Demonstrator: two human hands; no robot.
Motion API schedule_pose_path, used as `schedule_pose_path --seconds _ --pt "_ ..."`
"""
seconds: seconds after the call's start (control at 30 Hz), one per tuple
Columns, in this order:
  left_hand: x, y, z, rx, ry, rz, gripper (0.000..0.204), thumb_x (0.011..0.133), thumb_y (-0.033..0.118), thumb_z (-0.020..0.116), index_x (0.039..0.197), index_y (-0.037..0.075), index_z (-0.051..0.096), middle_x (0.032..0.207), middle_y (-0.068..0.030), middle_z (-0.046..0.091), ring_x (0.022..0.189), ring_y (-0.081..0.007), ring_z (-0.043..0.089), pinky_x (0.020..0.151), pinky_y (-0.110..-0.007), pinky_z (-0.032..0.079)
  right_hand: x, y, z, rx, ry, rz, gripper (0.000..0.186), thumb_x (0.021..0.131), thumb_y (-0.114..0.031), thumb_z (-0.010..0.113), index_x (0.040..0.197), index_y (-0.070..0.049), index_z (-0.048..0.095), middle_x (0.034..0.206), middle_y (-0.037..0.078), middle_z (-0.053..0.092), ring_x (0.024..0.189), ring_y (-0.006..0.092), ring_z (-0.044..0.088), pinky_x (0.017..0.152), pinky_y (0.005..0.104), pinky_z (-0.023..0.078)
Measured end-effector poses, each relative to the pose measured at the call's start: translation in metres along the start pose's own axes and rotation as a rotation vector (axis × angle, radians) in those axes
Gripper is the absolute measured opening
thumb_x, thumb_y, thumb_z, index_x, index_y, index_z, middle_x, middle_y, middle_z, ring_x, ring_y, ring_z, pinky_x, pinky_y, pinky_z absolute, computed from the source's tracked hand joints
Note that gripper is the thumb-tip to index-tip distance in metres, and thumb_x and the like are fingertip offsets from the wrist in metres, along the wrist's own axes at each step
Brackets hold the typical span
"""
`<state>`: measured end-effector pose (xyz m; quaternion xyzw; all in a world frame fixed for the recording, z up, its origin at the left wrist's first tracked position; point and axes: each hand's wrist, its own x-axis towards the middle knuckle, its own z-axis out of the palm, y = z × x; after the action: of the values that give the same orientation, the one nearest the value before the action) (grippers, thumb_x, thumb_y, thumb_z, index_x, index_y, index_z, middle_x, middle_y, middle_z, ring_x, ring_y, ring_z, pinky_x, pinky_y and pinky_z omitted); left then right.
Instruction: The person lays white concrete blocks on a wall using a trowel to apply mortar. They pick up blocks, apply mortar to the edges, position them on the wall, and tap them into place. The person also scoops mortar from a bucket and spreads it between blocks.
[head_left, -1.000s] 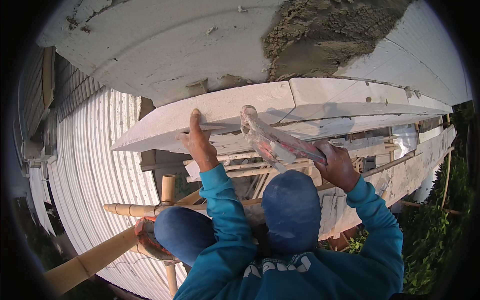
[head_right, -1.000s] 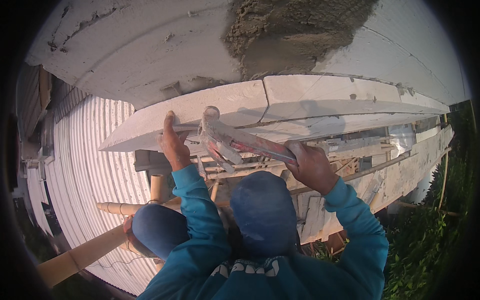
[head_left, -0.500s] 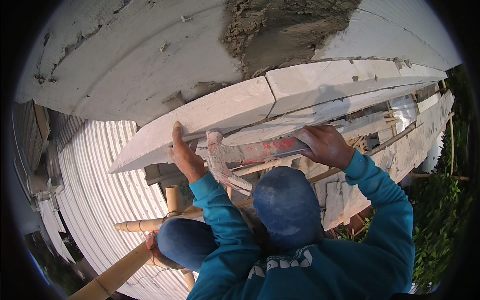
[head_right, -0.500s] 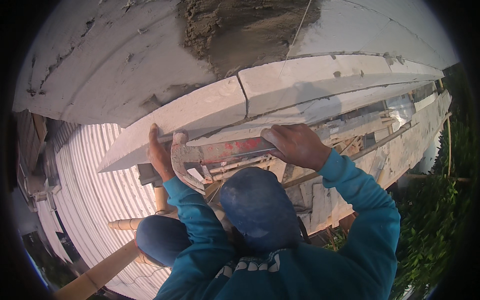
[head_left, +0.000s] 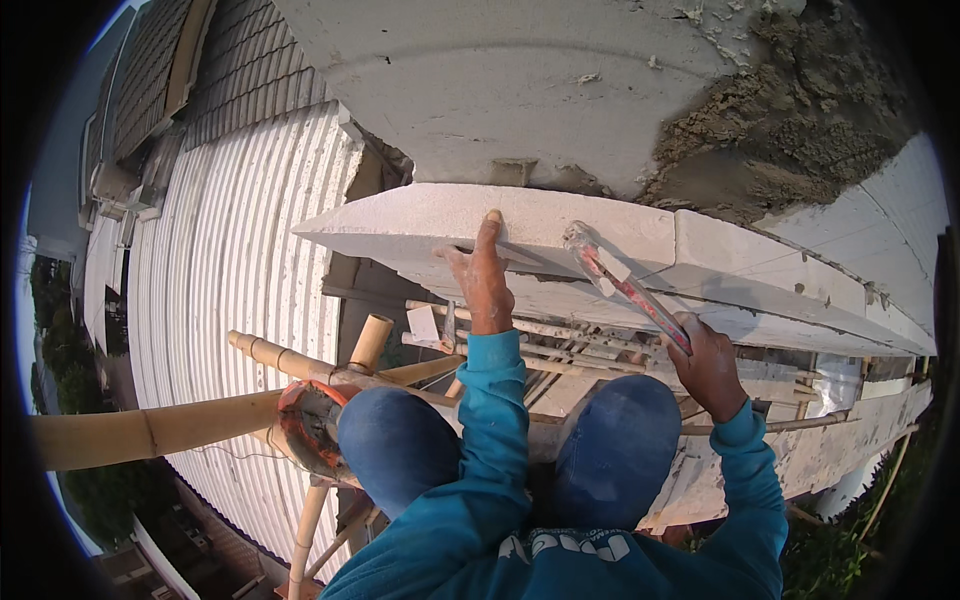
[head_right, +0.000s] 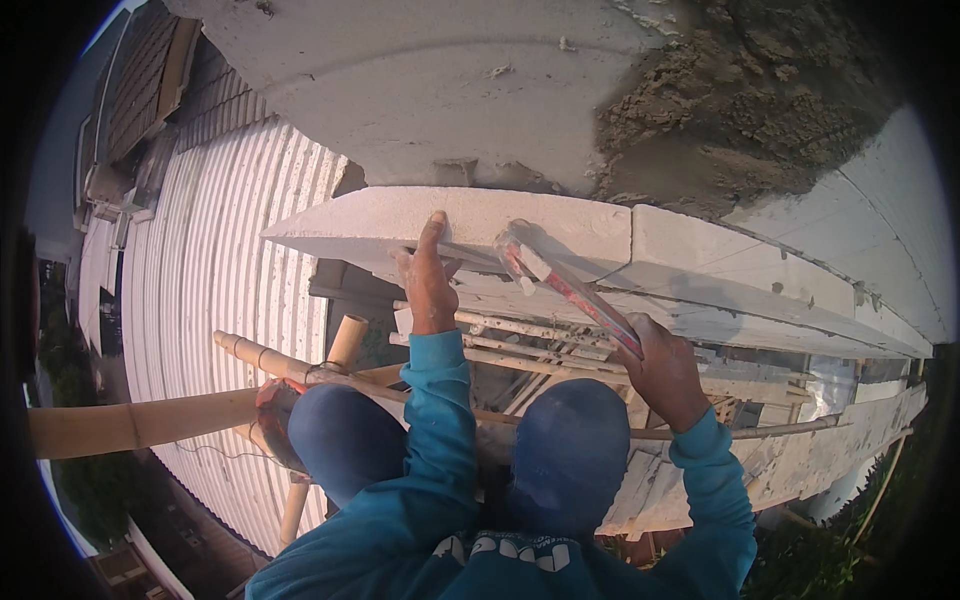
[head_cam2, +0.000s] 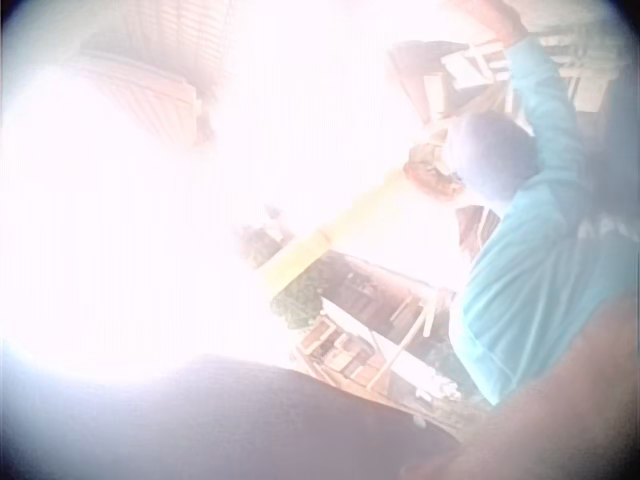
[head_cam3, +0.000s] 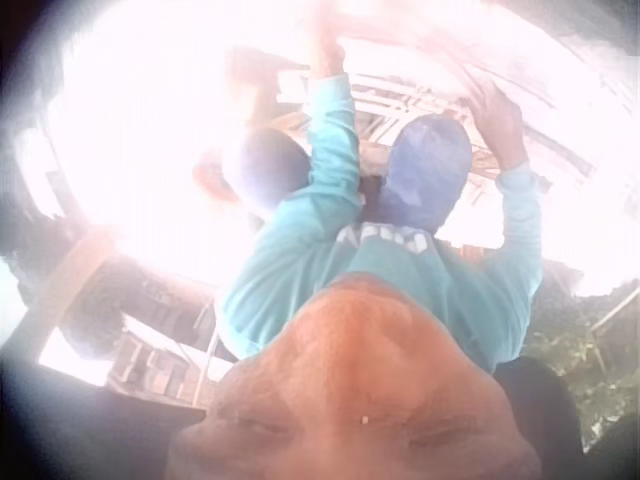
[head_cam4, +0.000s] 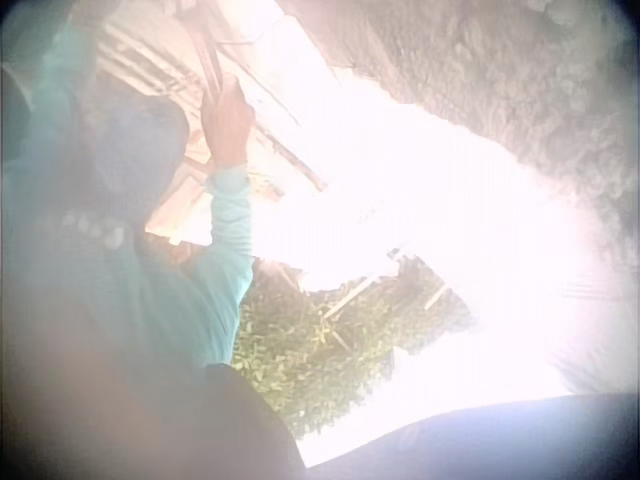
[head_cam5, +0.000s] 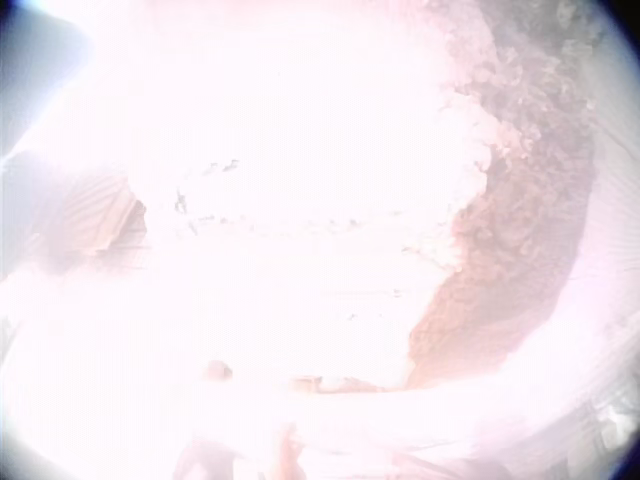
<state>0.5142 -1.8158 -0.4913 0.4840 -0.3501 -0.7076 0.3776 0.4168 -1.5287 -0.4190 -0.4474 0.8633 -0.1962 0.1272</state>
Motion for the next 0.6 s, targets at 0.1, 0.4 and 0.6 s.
schedule_pose_path --seconds 0.1,0.4,0.6 --pt "0.003 -0.008 -0.003 0.01 -0.004 0.017 0.136 0.073 0.041 0.083 0.149 -0.015 -0.014 0.156 -0.0399 0.006 0.147 -0.0496 0.012 0.12 -0.051 0.016 0.015 -0.007 0.0 -0.014 0.043 -0.087 0.03 0.09 -0.017 0.069 0.111 0.001 0.057 0.089 0.024 0.065 0.08 0.0415 0.066 0.067 0.0463 0.052" --pt "0.007 -0.008 -0.007 -0.134 0.032 -0.003 0.122 0.08 0.038 0.078 0.153 -0.009 -0.007 0.151 -0.0309 0.024 0.138 -0.0455 0.032 0.107 -0.057 0.037 0.058 -0.019 0.013 -0.063 0.12 -0.239 0.034 0.091 -0.019 0.07 0.114 0.003 0.057 0.087 0.024 0.066 0.076 0.0423 0.066 0.065 0.0471 0.052" --pt "0.007 0.004 -0.016 -0.23 -0.001 -0.045 0.109 0.085 0.036 0.073 0.154 -0.007 0.001 0.149 -0.0281 0.028 0.135 -0.0429 0.038 0.098 -0.059 0.049 0.063 -0.022 0.012 -0.185 0.137 -0.292 0.03 0.092 -0.018 0.069 0.111 0.001 0.057 0.083 0.02 0.065 0.074 0.0392 0.065 0.064 0.0459 0.05"
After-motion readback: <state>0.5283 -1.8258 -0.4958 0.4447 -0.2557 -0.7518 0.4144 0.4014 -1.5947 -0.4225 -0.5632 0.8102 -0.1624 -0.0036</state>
